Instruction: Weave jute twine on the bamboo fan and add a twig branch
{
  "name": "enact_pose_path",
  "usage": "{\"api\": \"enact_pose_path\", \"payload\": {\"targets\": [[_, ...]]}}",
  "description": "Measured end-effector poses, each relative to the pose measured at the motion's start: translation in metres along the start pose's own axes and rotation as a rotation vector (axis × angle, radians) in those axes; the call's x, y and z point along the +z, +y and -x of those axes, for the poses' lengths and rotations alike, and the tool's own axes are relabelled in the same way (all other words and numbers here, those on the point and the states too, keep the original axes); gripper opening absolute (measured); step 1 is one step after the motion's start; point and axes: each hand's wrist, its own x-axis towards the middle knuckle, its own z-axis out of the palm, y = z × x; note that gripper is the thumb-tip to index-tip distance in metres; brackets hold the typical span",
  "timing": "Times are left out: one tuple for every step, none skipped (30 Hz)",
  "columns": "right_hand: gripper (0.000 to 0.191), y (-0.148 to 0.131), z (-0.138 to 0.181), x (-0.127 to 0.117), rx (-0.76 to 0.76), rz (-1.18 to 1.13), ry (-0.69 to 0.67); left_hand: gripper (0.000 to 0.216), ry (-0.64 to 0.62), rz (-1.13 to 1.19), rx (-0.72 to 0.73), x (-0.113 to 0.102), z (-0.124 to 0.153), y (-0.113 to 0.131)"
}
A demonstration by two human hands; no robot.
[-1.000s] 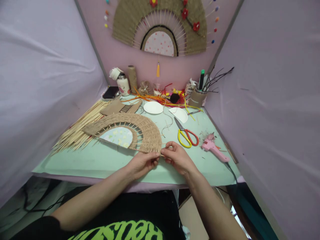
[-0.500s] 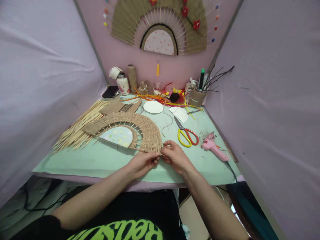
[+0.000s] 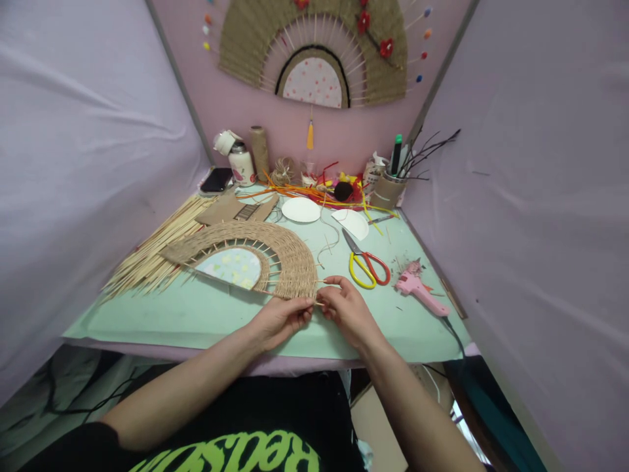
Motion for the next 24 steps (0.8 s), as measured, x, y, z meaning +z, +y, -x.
{"api": "enact_pose_path", "payload": {"targets": [[0.036,0.003,0.002,-0.002,-0.039,0.019,0.021,0.022,0.006,0.0,-0.002,0.0,0.0,0.0],[0.033,0.005,0.004,-0.003,-0.092,0.048,0.046,0.021,0.014,0.0,-0.005,0.0,0.0,0.0],[0.031,0.009,0.006,-0.005,-0.156,0.087,0.065,0.021,0.021,-0.001,-0.008,-0.001,0.0,0.0],[0.029,0.012,0.009,-0.006,-0.228,0.134,0.077,0.02,0.028,-0.001,-0.013,-0.001,0.0,-0.001],[0.029,0.015,0.012,-0.007,-0.303,0.19,0.082,0.019,0.033,0.002,-0.017,-0.001,0.0,-0.001],[0.029,0.019,0.014,-0.007,-0.377,0.251,0.083,0.019,0.034,0.005,-0.02,-0.001,0.0,-0.001],[0.03,0.022,0.017,-0.007,-0.446,0.315,0.084,0.018,0.031,0.01,-0.02,-0.001,0.0,-0.001],[0.03,0.024,0.018,-0.006,-0.509,0.384,0.087,0.018,0.025,0.014,-0.019,0.0,0.0,0.0],[0.029,0.027,0.019,-0.006,-0.571,0.454,0.099,0.019,0.019,0.018,-0.018,0.0,0.001,0.0],[0.027,0.028,0.02,-0.005,-0.636,0.524,0.12,0.019,0.017,0.019,-0.019,0.0,0.001,0.0],[0.025,0.029,0.02,-0.004,-0.701,0.594,0.14,0.019,0.017,0.017,-0.021,0.0,0.002,0.0],[0.023,0.029,0.02,-0.003,-0.766,0.662,0.158,0.019,0.018,0.012,-0.025,0.0,0.002,0.0],[0.021,0.029,0.019,-0.003,-0.828,0.725,0.172,0.019,0.021,0.006,-0.027,0.0,0.002,0.001],[0.021,0.028,0.019,-0.003,-0.886,0.781,0.179,0.019,0.024,-0.003,-0.03,0.0,0.003,0.001],[0.022,0.027,0.018,-0.004,-0.94,0.829,0.176,0.019,0.025,-0.012,-0.03,-0.001,0.003,0.001],[0.023,0.026,0.018,-0.004,-0.988,0.868,0.166,0.02,0.023,-0.023,-0.03,-0.001,0.002,0.001],[0.025,0.025,0.017,-0.005,-1.029,0.9,0.149,0.021,0.021,-0.034,-0.032,-0.001,0.002,0.001],[0.027,0.024,0.016,-0.007,-1.064,0.925,0.133,0.021,0.019,-0.045,-0.036,-0.001,0.002,0.001],[0.028,0.023,0.016,-0.008,-1.09,0.947,0.119,0.023,0.018,-0.054,-0.038,-0.002,0.002,0.001],[0.03,0.022,0.015,-0.009,-1.112,0.968,0.109,0.024,0.017,-0.064,-0.042,-0.002,0.002,0.001],[0.032,0.022,0.014,-0.01,-1.13,0.988,0.102,0.025,0.017,-0.072,-0.044,-0.001,0.002,0.001],[0.033,0.021,0.014,-0.011,-1.147,1.01,0.095,0.025,0.016,-0.08,-0.046,-0.001,0.002,0.001],[0.034,0.02,0.013,-0.012,-1.164,1.031,0.088,0.025,0.015,-0.084,-0.045,-0.001,0.002,0.001],[0.035,0.019,0.012,-0.012,-1.181,1.052,0.082,0.026,0.012,-0.085,-0.043,-0.001,0.003,0.001]]}}
